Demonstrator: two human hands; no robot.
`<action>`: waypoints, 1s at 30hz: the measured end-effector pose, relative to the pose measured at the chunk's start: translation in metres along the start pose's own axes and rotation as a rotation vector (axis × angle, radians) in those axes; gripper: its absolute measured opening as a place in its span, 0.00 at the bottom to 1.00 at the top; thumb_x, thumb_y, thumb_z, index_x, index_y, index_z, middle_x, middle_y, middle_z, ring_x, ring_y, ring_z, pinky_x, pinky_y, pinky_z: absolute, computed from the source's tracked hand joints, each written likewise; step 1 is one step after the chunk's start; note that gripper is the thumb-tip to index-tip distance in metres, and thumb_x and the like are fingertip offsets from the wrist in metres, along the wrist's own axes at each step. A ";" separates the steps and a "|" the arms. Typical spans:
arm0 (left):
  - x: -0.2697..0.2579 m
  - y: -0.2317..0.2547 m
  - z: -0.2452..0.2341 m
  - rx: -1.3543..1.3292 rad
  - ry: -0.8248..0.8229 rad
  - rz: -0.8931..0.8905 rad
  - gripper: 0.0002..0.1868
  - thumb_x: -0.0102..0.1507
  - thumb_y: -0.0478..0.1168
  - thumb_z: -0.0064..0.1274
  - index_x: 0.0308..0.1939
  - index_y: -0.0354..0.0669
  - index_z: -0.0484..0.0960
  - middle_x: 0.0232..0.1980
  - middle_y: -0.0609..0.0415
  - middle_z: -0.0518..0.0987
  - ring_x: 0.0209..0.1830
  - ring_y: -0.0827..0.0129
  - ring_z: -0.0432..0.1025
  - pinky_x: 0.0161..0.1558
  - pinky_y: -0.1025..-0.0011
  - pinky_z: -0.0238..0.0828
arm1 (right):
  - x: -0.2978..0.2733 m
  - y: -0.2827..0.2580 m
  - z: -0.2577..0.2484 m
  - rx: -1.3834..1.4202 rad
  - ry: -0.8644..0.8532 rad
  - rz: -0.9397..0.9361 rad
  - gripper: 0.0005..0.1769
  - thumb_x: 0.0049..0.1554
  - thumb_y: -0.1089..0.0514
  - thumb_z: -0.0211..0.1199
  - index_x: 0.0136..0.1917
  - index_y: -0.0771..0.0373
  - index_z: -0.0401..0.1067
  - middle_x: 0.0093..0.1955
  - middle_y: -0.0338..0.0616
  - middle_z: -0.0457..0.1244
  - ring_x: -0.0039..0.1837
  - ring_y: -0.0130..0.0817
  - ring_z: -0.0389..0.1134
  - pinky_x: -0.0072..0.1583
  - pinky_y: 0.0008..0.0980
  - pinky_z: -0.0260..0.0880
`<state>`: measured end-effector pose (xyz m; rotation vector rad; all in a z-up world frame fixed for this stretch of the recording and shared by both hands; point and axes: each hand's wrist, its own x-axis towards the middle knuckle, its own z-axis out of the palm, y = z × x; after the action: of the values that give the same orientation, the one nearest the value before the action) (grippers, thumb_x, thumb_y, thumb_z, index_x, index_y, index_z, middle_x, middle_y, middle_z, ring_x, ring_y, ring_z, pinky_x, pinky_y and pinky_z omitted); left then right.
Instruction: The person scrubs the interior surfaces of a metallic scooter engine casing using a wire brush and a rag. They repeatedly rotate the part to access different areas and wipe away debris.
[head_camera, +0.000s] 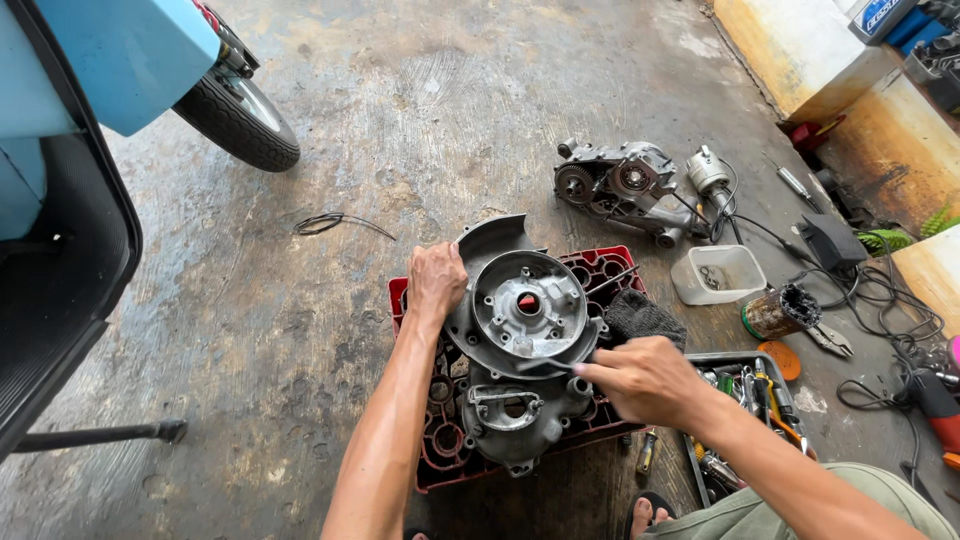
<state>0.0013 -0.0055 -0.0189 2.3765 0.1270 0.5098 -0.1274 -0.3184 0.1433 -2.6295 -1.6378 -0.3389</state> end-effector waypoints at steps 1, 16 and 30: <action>-0.002 -0.002 -0.002 -0.004 -0.002 -0.006 0.24 0.71 0.47 0.36 0.27 0.41 0.80 0.28 0.40 0.78 0.41 0.42 0.76 0.46 0.50 0.75 | 0.015 -0.005 0.000 0.023 0.004 -0.035 0.14 0.57 0.60 0.50 0.50 0.47 0.74 0.31 0.29 0.60 0.28 0.28 0.65 0.36 0.30 0.66; -0.002 0.002 -0.009 -0.016 -0.072 -0.082 0.26 0.72 0.48 0.32 0.30 0.41 0.81 0.32 0.40 0.80 0.46 0.43 0.76 0.50 0.48 0.73 | -0.004 -0.010 -0.018 0.083 -0.150 0.118 0.07 0.56 0.56 0.52 0.44 0.46 0.71 0.30 0.33 0.59 0.29 0.39 0.67 0.35 0.39 0.68; -0.004 0.000 -0.002 0.020 -0.057 -0.038 0.22 0.73 0.45 0.34 0.29 0.45 0.77 0.27 0.49 0.75 0.34 0.55 0.67 0.46 0.55 0.69 | 0.038 -0.012 -0.015 0.382 -0.390 0.379 0.08 0.59 0.53 0.57 0.40 0.49 0.76 0.28 0.33 0.67 0.29 0.32 0.65 0.36 0.35 0.66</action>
<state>-0.0028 -0.0049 -0.0191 2.4016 0.1513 0.4244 -0.1243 -0.2816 0.1648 -2.7170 -1.0779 0.4745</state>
